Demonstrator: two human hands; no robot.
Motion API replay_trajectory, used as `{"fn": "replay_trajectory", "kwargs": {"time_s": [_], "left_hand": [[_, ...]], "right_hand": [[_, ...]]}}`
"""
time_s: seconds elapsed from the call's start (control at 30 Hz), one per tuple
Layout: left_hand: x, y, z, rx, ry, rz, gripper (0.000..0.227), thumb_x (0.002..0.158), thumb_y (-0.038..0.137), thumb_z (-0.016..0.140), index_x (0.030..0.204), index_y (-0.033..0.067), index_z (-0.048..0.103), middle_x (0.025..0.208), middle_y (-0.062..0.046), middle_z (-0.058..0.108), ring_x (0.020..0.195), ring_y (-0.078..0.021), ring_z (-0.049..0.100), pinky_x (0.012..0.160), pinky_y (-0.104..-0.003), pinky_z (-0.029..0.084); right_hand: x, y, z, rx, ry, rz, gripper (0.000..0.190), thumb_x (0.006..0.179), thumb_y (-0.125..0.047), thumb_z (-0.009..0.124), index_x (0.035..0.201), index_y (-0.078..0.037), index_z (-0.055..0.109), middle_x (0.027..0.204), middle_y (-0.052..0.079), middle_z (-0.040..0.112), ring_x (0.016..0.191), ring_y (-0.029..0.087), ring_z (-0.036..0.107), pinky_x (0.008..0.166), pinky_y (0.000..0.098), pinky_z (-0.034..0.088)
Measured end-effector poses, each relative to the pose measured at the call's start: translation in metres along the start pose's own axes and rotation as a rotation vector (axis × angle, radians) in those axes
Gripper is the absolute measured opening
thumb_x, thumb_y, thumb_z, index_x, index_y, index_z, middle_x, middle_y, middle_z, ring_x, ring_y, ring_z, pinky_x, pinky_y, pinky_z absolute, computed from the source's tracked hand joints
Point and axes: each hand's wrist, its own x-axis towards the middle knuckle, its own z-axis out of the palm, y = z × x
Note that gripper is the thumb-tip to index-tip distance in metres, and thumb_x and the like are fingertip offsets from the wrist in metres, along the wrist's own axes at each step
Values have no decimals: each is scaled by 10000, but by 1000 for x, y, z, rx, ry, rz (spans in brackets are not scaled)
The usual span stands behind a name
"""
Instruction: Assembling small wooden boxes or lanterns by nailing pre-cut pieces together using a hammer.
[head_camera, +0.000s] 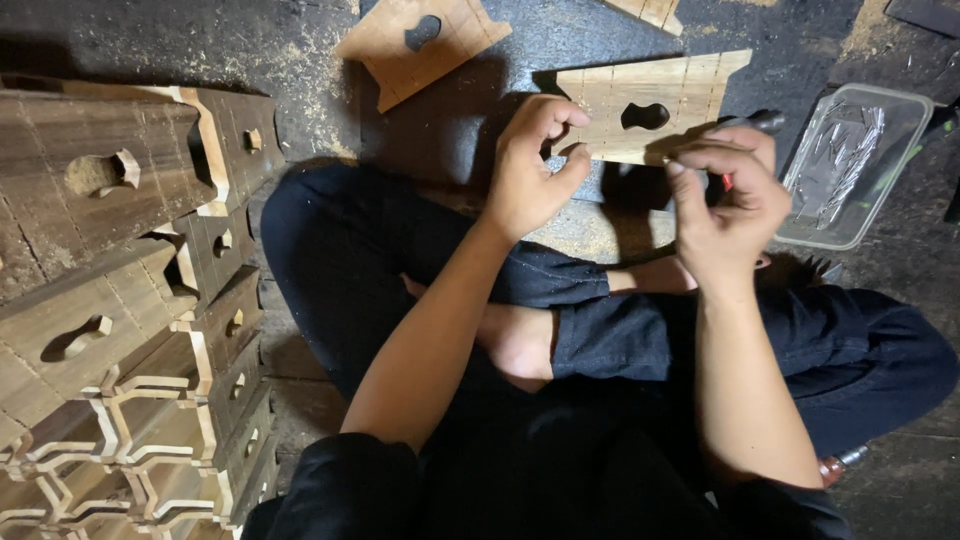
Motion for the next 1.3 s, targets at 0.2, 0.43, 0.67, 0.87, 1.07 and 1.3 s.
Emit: {"fn": "replay_trajectory", "kwargs": {"time_s": [0.2, 0.43, 0.67, 0.87, 1.07, 1.3], "left_hand": [[0, 3, -1, -6, -4, -24, 292, 849, -25, 714, 1077, 135, 627, 1078, -27, 643, 979, -202, 615, 871, -320, 520], [0, 4, -2, 4, 1, -26, 276, 845, -20, 721, 1066, 122, 637, 1078, -35, 657, 1000, -199, 637, 876, -315, 530], [-2, -10, 5, -124, 89, 49, 343, 791, -73, 760, 1064, 115, 674, 1027, -82, 668, 873, -246, 620, 780, -373, 564], [-3, 2, 4, 9, 77, 28, 299, 806, -22, 754, 1059, 112, 665, 1125, -85, 601, 1023, -262, 622, 927, -386, 544], [-10, 2, 13, 218, 131, 40, 230, 829, 87, 767, 1026, 159, 674, 1395, -115, 454, 1319, -325, 508, 1088, -454, 526], [-10, 8, 9, 85, 116, 20, 220, 875, 9, 762, 1047, 128, 694, 1424, -82, 420, 1066, -232, 637, 1020, -361, 581]], "right_hand": [[-3, 1, 7, -182, -31, -6, 68, 1057, -72, 824, 1012, -64, 773, 1075, 121, 699, 1143, 285, 627, 1083, 464, 386], [-6, 11, 9, -271, -52, -43, 55, 1030, -85, 836, 1008, -86, 785, 1041, 63, 742, 1148, 280, 629, 1047, 477, 351], [9, -6, 7, -141, -60, -142, 106, 1002, 68, 843, 971, -18, 790, 962, 128, 798, 988, 325, 614, 948, 411, 429], [5, -2, 5, -208, -94, -129, 66, 1048, -20, 800, 987, -44, 802, 973, 75, 792, 1054, 304, 633, 1010, 411, 413], [-2, 5, 6, -233, -72, 13, 79, 1063, -163, 782, 1039, -93, 809, 1099, 97, 680, 1147, 258, 625, 1054, 450, 389], [2, -6, 10, -247, -113, -73, 97, 1102, -97, 762, 1032, -44, 804, 1042, 68, 777, 1143, 306, 589, 1031, 427, 432]]}}
